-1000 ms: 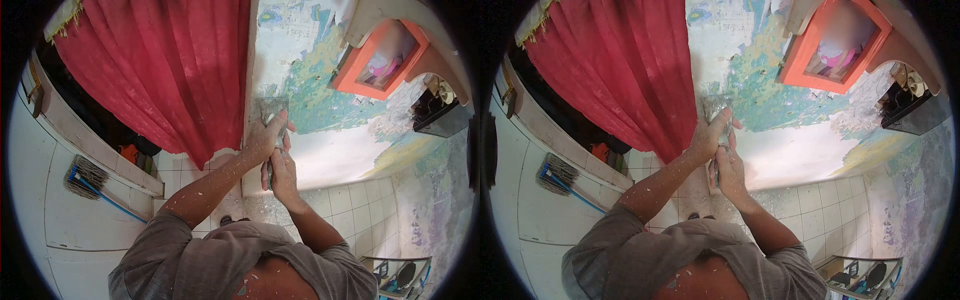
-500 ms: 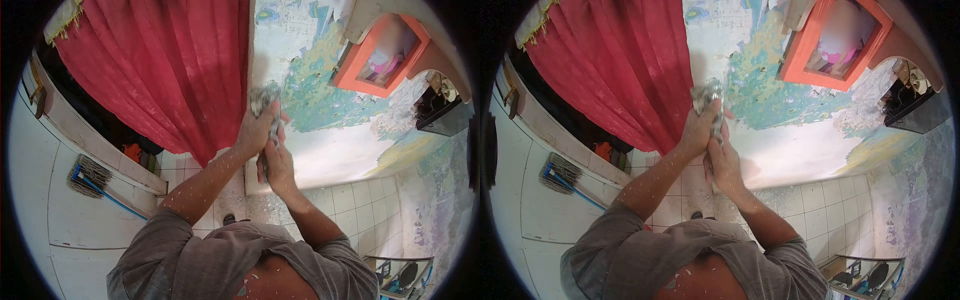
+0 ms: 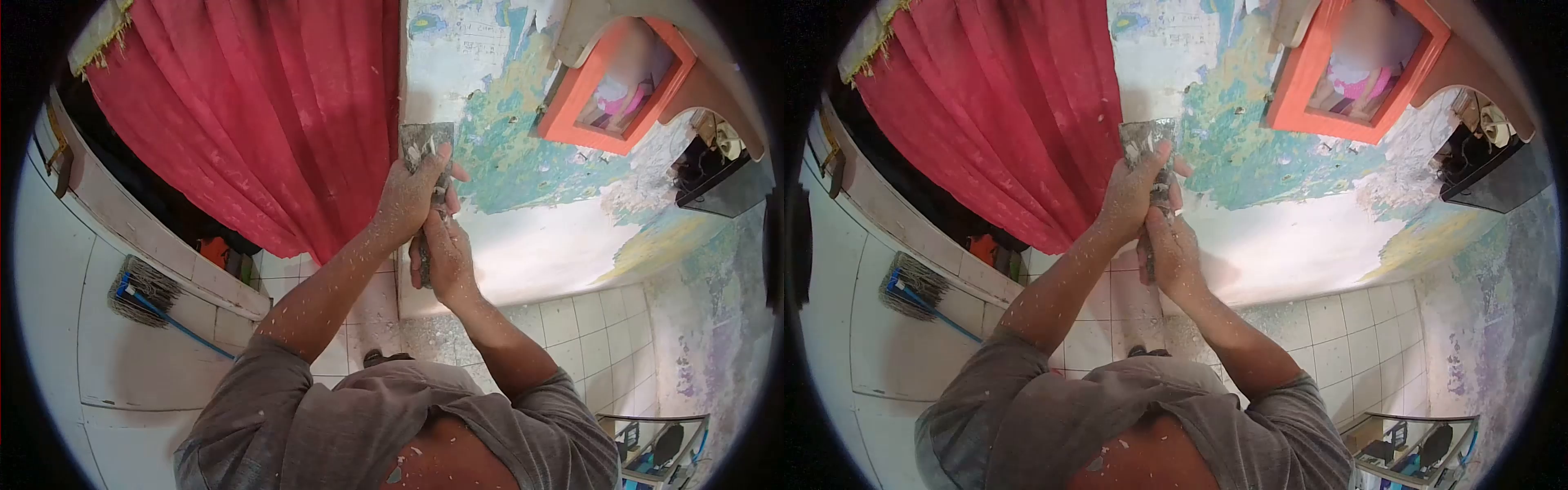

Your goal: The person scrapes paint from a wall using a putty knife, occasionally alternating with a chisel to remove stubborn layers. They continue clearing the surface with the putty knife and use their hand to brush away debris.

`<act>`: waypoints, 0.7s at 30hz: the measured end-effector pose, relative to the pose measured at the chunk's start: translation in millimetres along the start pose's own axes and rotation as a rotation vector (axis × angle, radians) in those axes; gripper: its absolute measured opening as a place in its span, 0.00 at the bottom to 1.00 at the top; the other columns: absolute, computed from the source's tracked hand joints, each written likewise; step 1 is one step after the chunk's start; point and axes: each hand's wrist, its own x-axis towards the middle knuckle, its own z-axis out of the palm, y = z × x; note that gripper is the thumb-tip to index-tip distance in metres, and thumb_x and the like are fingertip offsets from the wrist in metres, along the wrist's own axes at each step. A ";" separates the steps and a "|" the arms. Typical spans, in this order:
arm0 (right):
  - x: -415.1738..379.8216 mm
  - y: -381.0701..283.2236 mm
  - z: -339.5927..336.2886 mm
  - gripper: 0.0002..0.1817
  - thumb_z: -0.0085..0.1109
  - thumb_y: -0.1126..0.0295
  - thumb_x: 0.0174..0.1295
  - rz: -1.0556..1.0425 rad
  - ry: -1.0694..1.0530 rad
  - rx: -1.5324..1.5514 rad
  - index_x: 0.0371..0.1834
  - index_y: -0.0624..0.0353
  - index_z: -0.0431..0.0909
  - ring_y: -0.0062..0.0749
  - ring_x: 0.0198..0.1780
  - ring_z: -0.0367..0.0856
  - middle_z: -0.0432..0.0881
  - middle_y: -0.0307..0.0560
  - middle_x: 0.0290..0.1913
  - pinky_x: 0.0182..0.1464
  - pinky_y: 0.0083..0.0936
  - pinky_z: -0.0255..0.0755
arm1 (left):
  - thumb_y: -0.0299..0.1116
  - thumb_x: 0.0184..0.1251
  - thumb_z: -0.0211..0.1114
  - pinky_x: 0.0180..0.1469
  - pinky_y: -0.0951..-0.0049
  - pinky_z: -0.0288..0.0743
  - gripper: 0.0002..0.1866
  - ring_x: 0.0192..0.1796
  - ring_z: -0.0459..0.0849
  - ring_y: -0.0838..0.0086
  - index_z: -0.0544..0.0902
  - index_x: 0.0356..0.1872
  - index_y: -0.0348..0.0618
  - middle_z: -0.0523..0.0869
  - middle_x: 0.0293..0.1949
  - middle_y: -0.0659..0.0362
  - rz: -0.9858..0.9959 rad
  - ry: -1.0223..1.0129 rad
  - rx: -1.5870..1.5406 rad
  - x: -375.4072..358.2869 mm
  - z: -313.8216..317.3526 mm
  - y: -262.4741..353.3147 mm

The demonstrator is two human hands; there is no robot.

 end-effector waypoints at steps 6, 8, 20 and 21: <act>-73.2 78.2 -37.6 0.17 0.46 0.54 0.77 0.060 0.109 0.040 0.37 0.56 0.73 0.24 0.14 0.72 0.75 0.40 0.18 0.16 0.21 0.63 | 0.55 0.78 0.52 0.30 0.74 0.75 0.26 0.27 0.83 0.76 0.83 0.43 0.38 0.85 0.26 0.56 -0.239 -0.101 -0.038 -53.0 21.4 -93.3; -99.3 93.0 -66.3 0.11 0.55 0.60 0.73 0.133 0.179 0.067 0.37 0.56 0.73 0.23 0.15 0.71 0.74 0.38 0.19 0.16 0.21 0.63 | 0.48 0.78 0.57 0.38 0.72 0.79 0.21 0.38 0.85 0.75 0.84 0.43 0.38 0.87 0.37 0.55 -0.217 0.031 -0.084 -68.2 40.0 -115.7; -188.6 118.9 -160.2 0.10 0.59 0.70 0.69 0.171 0.570 0.103 0.50 0.61 0.75 0.14 0.18 0.67 0.72 0.33 0.21 0.19 0.17 0.61 | 0.45 0.75 0.60 0.73 0.48 0.55 0.19 0.74 0.67 0.54 0.82 0.57 0.44 0.73 0.70 0.49 1.258 0.144 0.937 16.1 22.9 -17.8; -188.1 117.4 -161.6 0.11 0.59 0.69 0.70 0.183 0.589 0.124 0.51 0.61 0.75 0.14 0.18 0.67 0.72 0.33 0.21 0.18 0.17 0.61 | 0.45 0.72 0.62 0.75 0.44 0.52 0.21 0.76 0.62 0.53 0.80 0.61 0.50 0.69 0.73 0.50 1.155 0.145 1.198 19.9 26.4 -29.2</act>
